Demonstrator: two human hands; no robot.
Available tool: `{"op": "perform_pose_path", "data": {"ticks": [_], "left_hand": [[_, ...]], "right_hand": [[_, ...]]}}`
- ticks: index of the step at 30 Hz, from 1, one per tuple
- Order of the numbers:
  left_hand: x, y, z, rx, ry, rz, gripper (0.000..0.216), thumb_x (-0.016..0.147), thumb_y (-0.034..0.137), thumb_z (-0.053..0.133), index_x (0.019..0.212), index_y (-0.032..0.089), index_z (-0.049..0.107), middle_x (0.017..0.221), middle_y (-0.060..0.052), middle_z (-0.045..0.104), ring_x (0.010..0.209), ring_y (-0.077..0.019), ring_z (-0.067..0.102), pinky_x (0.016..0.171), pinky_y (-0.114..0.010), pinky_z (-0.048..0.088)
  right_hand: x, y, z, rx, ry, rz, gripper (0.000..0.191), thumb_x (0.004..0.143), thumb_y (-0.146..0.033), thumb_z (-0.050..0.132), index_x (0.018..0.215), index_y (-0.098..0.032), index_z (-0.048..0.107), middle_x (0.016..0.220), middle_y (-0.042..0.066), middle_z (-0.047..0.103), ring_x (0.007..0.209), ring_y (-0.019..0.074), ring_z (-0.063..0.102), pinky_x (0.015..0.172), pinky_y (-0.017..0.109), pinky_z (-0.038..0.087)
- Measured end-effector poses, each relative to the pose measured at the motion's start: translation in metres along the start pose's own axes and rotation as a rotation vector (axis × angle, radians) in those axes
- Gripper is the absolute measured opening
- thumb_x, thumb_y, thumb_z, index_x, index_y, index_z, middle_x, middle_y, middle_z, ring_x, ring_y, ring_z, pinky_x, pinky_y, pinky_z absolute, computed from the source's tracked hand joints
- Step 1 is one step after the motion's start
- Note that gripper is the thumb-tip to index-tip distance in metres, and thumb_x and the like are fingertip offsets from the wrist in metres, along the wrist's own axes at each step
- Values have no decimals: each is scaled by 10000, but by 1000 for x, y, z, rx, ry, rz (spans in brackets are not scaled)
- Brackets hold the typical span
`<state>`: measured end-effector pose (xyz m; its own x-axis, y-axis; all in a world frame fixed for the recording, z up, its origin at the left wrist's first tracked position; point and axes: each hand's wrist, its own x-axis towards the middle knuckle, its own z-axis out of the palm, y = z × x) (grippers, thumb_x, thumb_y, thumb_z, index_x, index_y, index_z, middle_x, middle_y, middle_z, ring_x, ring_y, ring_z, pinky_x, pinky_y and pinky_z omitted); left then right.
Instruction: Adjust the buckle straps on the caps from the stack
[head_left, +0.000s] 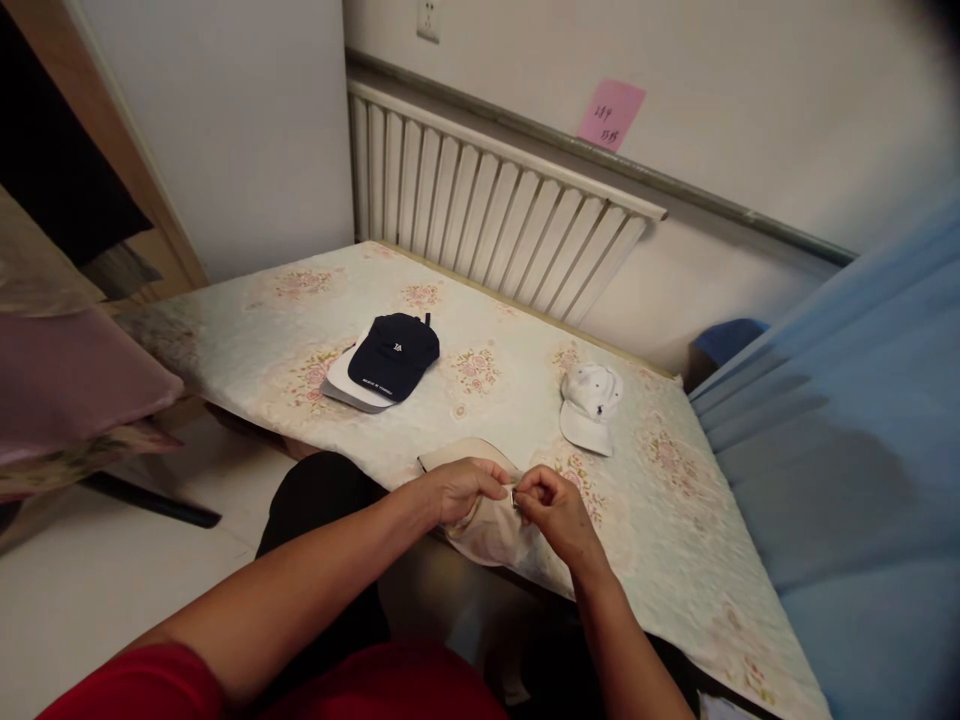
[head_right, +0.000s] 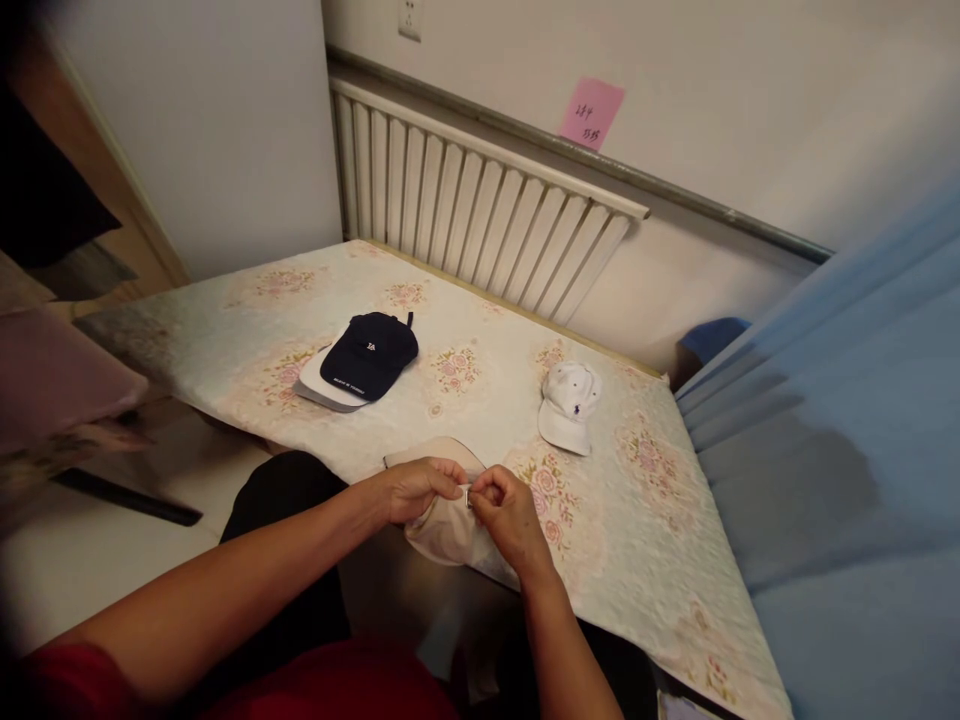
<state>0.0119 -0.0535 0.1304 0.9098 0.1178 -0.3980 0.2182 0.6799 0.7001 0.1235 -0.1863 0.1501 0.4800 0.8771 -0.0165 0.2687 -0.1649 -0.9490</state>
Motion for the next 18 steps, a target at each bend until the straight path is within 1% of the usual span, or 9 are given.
{"op": "perform_pose_path", "data": {"ticks": [6,12,15,18], "left_hand": [[2,0,-1,1,32,-6,282,497,71,637,748,164,546,605,23,609,552,-152,573,612,-289,432],[2,-2,-2,1,38,-8,280,491,75,634,739,165,539,597,26,604,550,-149,570,613,-289,436],[3,-3,-3,5,43,-3,289,497,80,638,750,171,533,603,30,603,563,-152,571,628,-299,439],[3,-4,-3,9,57,8,290,497,83,644,747,173,526,599,33,598,552,-148,563,621,-296,432]], "right_hand": [[-2,-1,3,-192,51,-85,68,736,-165,532,705,-225,530,511,-56,534,479,129,492,512,258,377],[-3,-3,4,-416,98,-219,145,690,-96,482,694,-217,561,642,-24,547,572,134,504,572,267,389],[-2,-4,4,-458,106,-277,177,679,-78,464,695,-214,576,691,-8,553,622,143,511,607,275,396],[-2,-4,6,-464,123,-299,192,685,-72,450,696,-214,578,708,0,566,643,149,517,623,279,398]]}}
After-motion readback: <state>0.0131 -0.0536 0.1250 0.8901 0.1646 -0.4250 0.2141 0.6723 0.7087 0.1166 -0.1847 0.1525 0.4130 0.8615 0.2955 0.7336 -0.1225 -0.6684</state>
